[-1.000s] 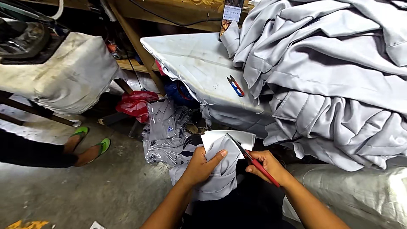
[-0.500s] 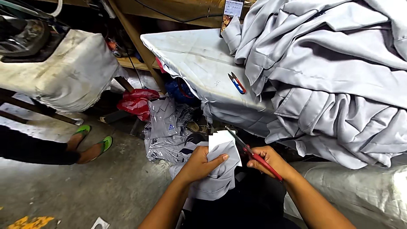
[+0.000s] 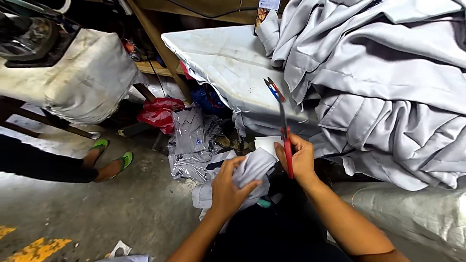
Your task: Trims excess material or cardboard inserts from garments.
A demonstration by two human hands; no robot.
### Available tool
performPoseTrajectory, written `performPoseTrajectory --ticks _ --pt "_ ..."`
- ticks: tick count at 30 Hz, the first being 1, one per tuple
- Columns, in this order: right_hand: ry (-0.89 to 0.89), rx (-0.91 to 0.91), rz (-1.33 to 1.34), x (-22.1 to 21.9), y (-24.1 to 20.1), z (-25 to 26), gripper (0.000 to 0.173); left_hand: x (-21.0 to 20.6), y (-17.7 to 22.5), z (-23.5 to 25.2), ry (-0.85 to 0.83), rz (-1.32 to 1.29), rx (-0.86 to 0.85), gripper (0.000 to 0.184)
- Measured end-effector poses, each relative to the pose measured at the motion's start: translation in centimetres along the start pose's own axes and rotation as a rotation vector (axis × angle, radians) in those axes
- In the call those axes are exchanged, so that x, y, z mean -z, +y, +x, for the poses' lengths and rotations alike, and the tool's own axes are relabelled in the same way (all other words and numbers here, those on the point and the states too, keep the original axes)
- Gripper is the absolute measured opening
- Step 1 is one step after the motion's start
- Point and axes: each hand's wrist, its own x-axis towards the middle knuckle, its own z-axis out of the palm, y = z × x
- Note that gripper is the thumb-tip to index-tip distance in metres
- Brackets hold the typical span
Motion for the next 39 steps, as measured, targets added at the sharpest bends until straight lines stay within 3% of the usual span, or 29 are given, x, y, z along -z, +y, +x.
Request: performPoseTrajectory --ticks 4,7,9,12,14,18,21,23,28,39 --pt "-0.015 0.006 0.323 -1.9 -0.4 -2.2 0.010 -0.8 -0.2 -1.1 0.018 -0.321 0.161 0.089" --pt "-0.034 -0.041 0.469 -2.5 -1.8 -2.9 0.012 -0.6 0.0 0.6 0.003 -0.237 0.030 0.097" --pt "-0.027 -0.060 0.522 -2.5 -2.7 -2.9 0.011 -0.7 0.7 1.7 -0.108 -0.413 0.004 0.075" --pt "0.019 -0.034 0.524 -1.5 -3.2 -2.2 0.009 -0.1 1.9 3.0 -0.299 -0.778 0.074 0.021" --pt "0.006 -0.051 0.475 -0.6 -3.0 -1.8 0.010 0.9 2.3 3.3 -0.403 -0.853 0.090 0.011" --pt "-0.279 -0.139 0.312 2.8 -1.1 -1.9 0.020 2.1 2.3 3.1 -0.251 -0.740 0.152 0.010" --pt "-0.537 -0.126 0.041 5.8 0.9 -3.1 0.064 2.7 2.1 3.0 -0.129 -0.684 0.180 0.011" --pt "-0.654 -0.143 -0.023 7.0 1.7 -4.2 0.076 2.6 2.1 3.0 -0.075 -0.651 0.180 0.011" --pt "-0.758 -0.189 0.036 7.2 2.3 -5.8 0.073 1.5 2.0 3.2 -0.033 -0.569 0.158 0.010" --pt "-0.768 -0.134 0.088 6.0 2.4 -4.8 0.070 0.7 1.9 3.1 -0.092 -0.531 0.082 0.011"
